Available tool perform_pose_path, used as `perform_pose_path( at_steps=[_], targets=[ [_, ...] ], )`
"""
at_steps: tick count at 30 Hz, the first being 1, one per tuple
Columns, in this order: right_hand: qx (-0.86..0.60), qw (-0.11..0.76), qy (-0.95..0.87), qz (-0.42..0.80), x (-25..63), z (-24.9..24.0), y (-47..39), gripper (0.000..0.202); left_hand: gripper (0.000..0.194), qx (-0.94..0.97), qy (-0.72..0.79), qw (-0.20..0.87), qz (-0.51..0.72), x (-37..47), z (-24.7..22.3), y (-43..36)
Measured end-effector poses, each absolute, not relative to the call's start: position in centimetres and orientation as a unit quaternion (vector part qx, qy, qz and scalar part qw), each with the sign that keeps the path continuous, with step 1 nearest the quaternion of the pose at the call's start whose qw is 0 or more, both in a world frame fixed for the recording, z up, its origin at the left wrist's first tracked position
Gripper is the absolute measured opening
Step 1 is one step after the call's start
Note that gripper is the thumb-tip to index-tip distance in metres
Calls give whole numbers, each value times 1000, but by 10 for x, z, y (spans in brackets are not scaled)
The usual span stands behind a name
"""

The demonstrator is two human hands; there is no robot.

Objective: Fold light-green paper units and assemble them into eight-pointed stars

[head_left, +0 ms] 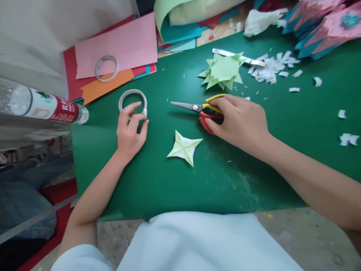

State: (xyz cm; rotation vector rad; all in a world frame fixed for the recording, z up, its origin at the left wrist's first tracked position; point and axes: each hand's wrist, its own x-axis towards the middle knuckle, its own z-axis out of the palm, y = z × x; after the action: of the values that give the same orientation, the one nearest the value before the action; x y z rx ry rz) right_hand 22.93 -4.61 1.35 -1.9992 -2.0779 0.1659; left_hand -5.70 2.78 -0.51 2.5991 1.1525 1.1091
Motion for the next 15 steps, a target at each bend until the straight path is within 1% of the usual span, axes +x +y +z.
perform_pose_path(
  at_steps=[3,8,11,13,15],
  targets=[
    [-676,129,-722,65,230,13,-46,35,11,879,315,62,351,-53,-3,17],
    [-652,167,-739,27,232,9,-46,37,25,909,207,98,349,-44,2,-1],
    [-643,166,-748,0,232,11,-45,38,29,904,187,160,349,-38,5,-10],
    [-622,198,-758,-14,230,13,-47,34,30,892,185,212,355,-35,7,-15],
    [-577,259,-774,-12,225,14,-50,29,32,876,185,256,364,-32,8,-18]
  ],
)
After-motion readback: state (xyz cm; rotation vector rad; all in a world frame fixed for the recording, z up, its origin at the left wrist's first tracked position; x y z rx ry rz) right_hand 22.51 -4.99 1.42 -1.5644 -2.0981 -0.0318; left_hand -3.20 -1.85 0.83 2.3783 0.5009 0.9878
